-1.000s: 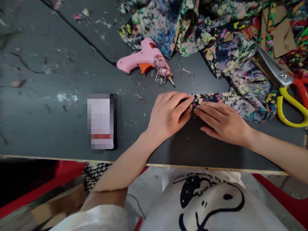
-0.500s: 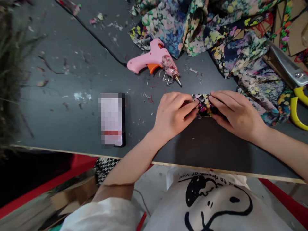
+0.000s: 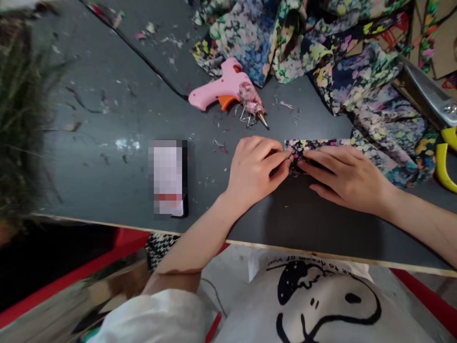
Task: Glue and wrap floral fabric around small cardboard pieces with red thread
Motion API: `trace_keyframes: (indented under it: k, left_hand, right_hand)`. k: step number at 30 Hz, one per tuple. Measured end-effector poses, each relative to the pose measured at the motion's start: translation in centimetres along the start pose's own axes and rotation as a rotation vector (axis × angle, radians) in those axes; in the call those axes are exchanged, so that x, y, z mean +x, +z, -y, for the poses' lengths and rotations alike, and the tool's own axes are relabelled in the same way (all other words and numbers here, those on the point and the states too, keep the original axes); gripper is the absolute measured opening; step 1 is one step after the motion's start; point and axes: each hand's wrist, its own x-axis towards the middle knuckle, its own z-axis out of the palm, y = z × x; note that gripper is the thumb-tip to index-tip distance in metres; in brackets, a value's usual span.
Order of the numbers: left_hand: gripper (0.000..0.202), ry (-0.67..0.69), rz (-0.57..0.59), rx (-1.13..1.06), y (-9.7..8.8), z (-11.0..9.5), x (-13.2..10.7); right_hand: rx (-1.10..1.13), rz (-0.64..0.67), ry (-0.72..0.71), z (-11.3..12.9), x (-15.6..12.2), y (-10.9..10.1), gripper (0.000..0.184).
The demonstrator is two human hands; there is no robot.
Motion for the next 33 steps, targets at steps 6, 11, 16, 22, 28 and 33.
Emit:
trace_keyframes:
  k: [6, 11, 16, 22, 28, 33]
  left_hand:
    - [0.017, 0.001, -0.027, -0.001, 0.15, -0.02, 0.0]
    - [0.017, 0.001, -0.003, -0.006, 0.03, -0.01, 0.05]
    - [0.01, 0.027, -0.063, -0.003, 0.01, 0.06, 0.01]
    - [0.007, -0.009, -0.036, 0.009, 0.26, 0.38, 0.0]
    - [0.003, 0.008, -0.075, 0.018, 0.36, 0.3, 0.11]
    - [0.004, -0.015, -0.067, 0.019, 0.5, 0.11, 0.17]
  right_hand:
    - [-0.025, 0.008, -0.005, -0.07, 0.11, -0.02, 0.036]
    - [-0.034, 0.021, -0.005, -0.07, 0.11, -0.01, 0.036]
    - [-0.084, 0.021, 0.001, 0.04, 0.11, 0.0, 0.045]
    - [-0.112, 0.007, -0.001, 0.06, 0.23, 0.1, 0.042]
    - [-0.111, 0.016, -0.007, 0.1, 0.28, 0.12, 0.044]
    - [-0.108, 0.016, -0.002, 0.08, 0.29, 0.11, 0.044]
